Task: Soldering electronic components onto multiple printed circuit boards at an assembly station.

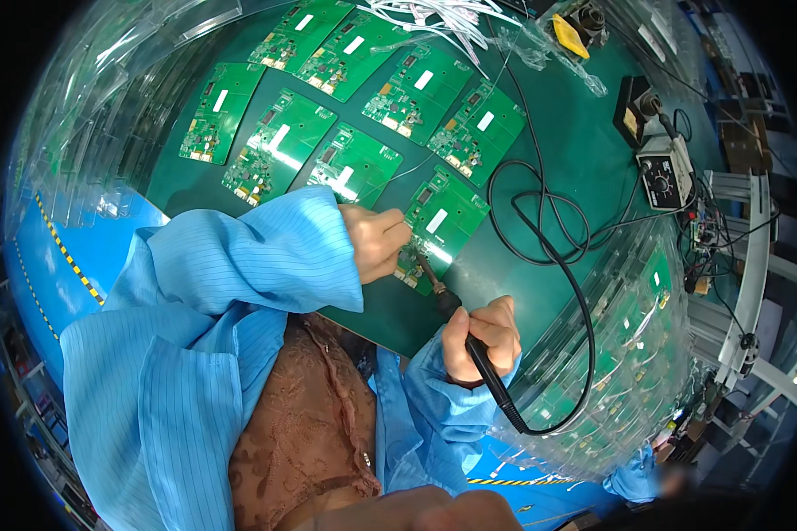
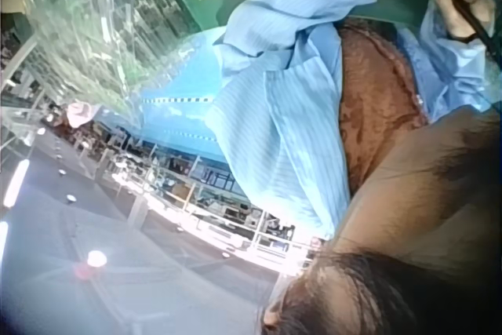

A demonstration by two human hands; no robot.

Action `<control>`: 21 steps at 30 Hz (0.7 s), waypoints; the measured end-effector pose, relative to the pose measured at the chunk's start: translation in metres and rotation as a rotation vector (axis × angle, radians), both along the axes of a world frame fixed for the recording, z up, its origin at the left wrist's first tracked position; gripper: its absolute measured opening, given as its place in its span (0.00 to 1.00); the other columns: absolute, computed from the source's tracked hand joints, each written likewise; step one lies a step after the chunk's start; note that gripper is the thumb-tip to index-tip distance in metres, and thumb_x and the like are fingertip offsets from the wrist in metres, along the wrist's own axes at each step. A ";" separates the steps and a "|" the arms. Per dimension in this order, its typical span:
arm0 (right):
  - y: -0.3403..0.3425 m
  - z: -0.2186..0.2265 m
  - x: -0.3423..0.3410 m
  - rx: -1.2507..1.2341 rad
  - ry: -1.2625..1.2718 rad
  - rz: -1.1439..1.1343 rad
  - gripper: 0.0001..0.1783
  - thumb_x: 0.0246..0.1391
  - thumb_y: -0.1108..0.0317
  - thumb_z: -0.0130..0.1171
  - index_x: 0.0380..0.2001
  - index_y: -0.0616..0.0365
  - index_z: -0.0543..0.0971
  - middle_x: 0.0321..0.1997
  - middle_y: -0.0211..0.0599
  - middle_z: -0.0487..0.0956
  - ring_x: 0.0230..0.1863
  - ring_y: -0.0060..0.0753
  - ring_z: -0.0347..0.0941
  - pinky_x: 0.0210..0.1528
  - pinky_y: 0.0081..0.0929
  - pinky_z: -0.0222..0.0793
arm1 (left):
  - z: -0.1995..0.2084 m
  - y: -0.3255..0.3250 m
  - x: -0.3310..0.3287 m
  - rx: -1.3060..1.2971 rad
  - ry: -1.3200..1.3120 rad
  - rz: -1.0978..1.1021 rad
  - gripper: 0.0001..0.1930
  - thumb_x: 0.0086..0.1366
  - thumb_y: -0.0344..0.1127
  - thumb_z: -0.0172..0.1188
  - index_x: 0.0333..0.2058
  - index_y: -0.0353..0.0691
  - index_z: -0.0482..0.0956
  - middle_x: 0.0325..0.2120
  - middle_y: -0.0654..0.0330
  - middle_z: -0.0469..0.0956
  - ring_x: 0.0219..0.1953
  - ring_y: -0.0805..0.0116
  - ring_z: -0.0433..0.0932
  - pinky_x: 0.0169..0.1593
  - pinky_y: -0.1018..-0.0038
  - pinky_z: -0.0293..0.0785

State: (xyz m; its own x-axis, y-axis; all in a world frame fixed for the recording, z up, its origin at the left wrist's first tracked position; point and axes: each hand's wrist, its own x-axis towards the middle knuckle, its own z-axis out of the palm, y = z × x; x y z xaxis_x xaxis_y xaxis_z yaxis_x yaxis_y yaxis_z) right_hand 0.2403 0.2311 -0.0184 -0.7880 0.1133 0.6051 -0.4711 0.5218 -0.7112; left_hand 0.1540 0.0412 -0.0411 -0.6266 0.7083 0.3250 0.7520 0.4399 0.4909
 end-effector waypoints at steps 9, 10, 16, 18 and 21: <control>-0.001 -0.002 -0.003 0.009 -0.019 0.041 0.15 0.31 0.83 0.62 0.17 0.56 0.66 0.12 0.32 0.67 0.12 0.33 0.59 0.18 0.28 0.53 | 0.045 -0.007 -0.011 -0.299 0.026 -0.186 0.04 0.50 0.33 0.53 0.23 0.40 0.72 0.23 0.62 0.66 0.20 0.70 0.70 0.17 0.74 0.68; 0.000 -0.002 -0.003 0.009 -0.020 0.040 0.15 0.31 0.83 0.62 0.17 0.56 0.66 0.12 0.32 0.67 0.12 0.33 0.59 0.18 0.28 0.53 | 0.047 -0.007 -0.011 -0.312 0.027 -0.184 0.04 0.50 0.33 0.53 0.23 0.40 0.72 0.23 0.62 0.66 0.19 0.70 0.70 0.17 0.74 0.68; 0.000 -0.002 -0.003 0.007 -0.036 0.062 0.15 0.32 0.83 0.62 0.18 0.56 0.67 0.12 0.32 0.68 0.12 0.32 0.59 0.18 0.28 0.52 | 0.036 -0.004 -0.009 -0.203 0.043 -0.143 0.08 0.44 0.31 0.61 0.20 0.38 0.70 0.20 0.58 0.67 0.17 0.65 0.74 0.20 0.69 0.71; 0.001 -0.003 -0.003 0.009 -0.037 0.063 0.14 0.32 0.83 0.62 0.18 0.56 0.67 0.12 0.32 0.68 0.12 0.32 0.59 0.18 0.28 0.52 | 0.026 -0.002 -0.007 -0.197 0.044 -0.150 0.08 0.44 0.31 0.61 0.19 0.38 0.70 0.20 0.58 0.67 0.17 0.65 0.74 0.20 0.69 0.71; 0.000 -0.001 -0.004 0.006 -0.032 0.072 0.14 0.32 0.83 0.62 0.18 0.56 0.67 0.13 0.32 0.68 0.12 0.33 0.59 0.19 0.28 0.52 | 0.002 0.000 -0.001 -0.064 0.024 -0.045 0.08 0.44 0.31 0.61 0.19 0.38 0.70 0.19 0.59 0.66 0.17 0.65 0.74 0.20 0.70 0.70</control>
State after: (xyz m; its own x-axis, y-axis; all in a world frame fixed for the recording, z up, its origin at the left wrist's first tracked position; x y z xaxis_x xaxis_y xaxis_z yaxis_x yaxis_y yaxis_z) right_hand 0.2361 0.2308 -0.0197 -0.8129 0.0518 0.5802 -0.4849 0.4917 -0.7232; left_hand 0.1529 0.0415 -0.0389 -0.5860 0.7556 0.2926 0.7831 0.4355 0.4439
